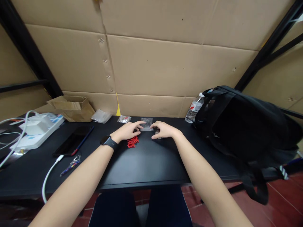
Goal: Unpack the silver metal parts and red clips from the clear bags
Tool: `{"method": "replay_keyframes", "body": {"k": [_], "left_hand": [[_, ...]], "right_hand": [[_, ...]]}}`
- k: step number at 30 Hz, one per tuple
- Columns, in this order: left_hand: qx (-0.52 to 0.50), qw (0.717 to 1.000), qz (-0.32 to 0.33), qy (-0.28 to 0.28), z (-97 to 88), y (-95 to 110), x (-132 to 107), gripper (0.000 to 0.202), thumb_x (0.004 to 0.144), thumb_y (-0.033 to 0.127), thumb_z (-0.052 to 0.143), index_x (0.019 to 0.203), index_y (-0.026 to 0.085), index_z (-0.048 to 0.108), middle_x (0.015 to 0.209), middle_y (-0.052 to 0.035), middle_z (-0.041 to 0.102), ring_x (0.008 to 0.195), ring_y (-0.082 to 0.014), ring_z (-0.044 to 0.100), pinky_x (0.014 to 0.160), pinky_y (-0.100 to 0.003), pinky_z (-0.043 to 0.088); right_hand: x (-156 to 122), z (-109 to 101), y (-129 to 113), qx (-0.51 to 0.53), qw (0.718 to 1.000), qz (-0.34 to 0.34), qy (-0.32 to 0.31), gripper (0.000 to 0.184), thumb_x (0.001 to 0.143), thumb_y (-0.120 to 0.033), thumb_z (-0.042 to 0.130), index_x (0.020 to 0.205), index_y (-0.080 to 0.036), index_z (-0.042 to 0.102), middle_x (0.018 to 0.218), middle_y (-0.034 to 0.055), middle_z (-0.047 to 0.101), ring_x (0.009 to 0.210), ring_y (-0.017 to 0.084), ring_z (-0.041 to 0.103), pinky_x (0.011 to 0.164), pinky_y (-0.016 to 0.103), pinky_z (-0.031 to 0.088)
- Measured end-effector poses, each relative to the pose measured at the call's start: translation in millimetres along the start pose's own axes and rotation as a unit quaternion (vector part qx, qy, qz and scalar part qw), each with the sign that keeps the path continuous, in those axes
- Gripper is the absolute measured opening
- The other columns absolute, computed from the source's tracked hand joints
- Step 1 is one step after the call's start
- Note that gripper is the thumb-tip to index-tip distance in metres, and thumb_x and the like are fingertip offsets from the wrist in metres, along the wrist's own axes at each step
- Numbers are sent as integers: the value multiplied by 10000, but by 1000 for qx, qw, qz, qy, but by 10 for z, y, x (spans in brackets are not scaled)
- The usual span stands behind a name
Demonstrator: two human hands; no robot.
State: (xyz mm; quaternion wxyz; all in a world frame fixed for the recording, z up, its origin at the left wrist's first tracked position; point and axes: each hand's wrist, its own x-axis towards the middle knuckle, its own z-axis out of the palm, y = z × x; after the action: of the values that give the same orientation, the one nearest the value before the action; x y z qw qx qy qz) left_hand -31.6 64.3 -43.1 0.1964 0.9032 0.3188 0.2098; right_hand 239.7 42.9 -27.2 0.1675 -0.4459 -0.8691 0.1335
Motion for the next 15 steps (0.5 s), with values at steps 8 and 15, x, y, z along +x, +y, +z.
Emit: {"method": "replay_keyframes", "body": {"k": [8, 15], "left_hand": [[7, 998, -53, -13, -336, -170, -117, 315, 840, 354, 618, 1092, 183, 700, 948, -56, 759, 848, -187, 703, 801, -285, 541], [-75, 985, -64, -139, -263, -109, -112, 376, 763, 461, 749, 1019, 186, 773, 961, -70, 775, 879, -203, 701, 779, -258, 512]], "right_hand": [[-36, -83, 62, 6, 995, 40, -90, 568, 594, -371, 895, 1108, -211, 714, 1017, 52, 688, 835, 182, 651, 735, 252, 483], [-66, -152, 68, 1, 990, 92, -110, 478, 589, -365, 879, 1000, -203, 699, 902, 14, 693, 776, 166, 635, 679, 235, 447]]}}
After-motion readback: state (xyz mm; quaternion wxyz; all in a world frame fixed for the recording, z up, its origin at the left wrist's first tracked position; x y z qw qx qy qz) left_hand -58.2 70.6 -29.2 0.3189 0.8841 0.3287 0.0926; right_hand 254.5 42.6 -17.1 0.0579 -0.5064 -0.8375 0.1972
